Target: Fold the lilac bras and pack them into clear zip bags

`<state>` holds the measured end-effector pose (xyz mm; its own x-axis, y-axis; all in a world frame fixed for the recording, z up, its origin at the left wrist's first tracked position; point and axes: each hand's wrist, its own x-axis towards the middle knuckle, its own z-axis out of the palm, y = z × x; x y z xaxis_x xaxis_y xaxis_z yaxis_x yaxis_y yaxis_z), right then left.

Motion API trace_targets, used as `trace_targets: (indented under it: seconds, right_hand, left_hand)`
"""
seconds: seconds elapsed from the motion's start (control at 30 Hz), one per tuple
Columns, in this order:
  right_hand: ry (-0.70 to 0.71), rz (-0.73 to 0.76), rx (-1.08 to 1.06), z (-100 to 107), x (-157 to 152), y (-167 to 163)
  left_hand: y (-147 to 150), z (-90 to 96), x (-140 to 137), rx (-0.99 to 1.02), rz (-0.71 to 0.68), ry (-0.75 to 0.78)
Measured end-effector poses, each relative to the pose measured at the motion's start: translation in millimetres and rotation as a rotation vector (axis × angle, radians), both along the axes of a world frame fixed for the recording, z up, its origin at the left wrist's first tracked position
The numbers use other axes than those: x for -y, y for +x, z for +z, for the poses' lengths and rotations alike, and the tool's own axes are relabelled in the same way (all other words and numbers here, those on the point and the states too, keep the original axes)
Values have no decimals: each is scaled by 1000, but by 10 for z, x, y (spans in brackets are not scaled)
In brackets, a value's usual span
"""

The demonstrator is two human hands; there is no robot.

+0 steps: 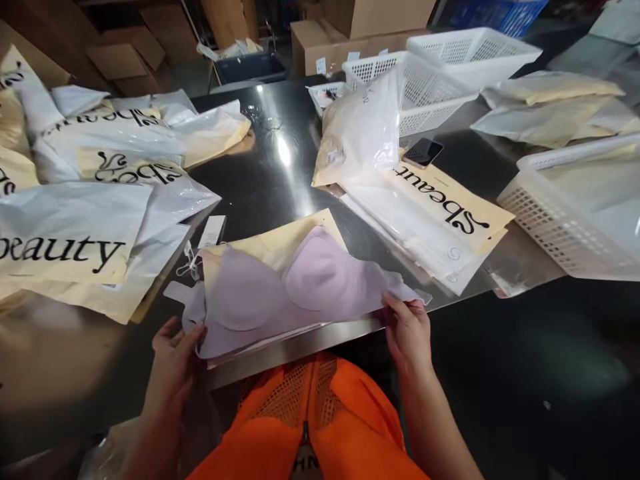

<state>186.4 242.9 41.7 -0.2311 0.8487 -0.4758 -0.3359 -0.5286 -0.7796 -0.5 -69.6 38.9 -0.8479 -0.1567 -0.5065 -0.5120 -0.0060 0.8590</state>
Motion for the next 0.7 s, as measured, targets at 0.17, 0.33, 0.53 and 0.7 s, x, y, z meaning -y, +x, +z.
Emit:
trace_targets:
  seconds: [0.17,0.33,0.53,0.7]
  right_hand:
    - [-133,-66,-50,50,-168,-28]
    - [-234,-110,-108,92,-273,-27]
    - [-72,-296,-95,148,-379,-25]
    - [-163,-276,-37,189,-448,-5]
  left_hand:
    - [-169,78,45,-116,-440,-733]
    - [-282,176,183,-144,-624,-1209]
    - [-275,232,449,-67,-160,-733]
    - [-196,271,486,96,108,-23]
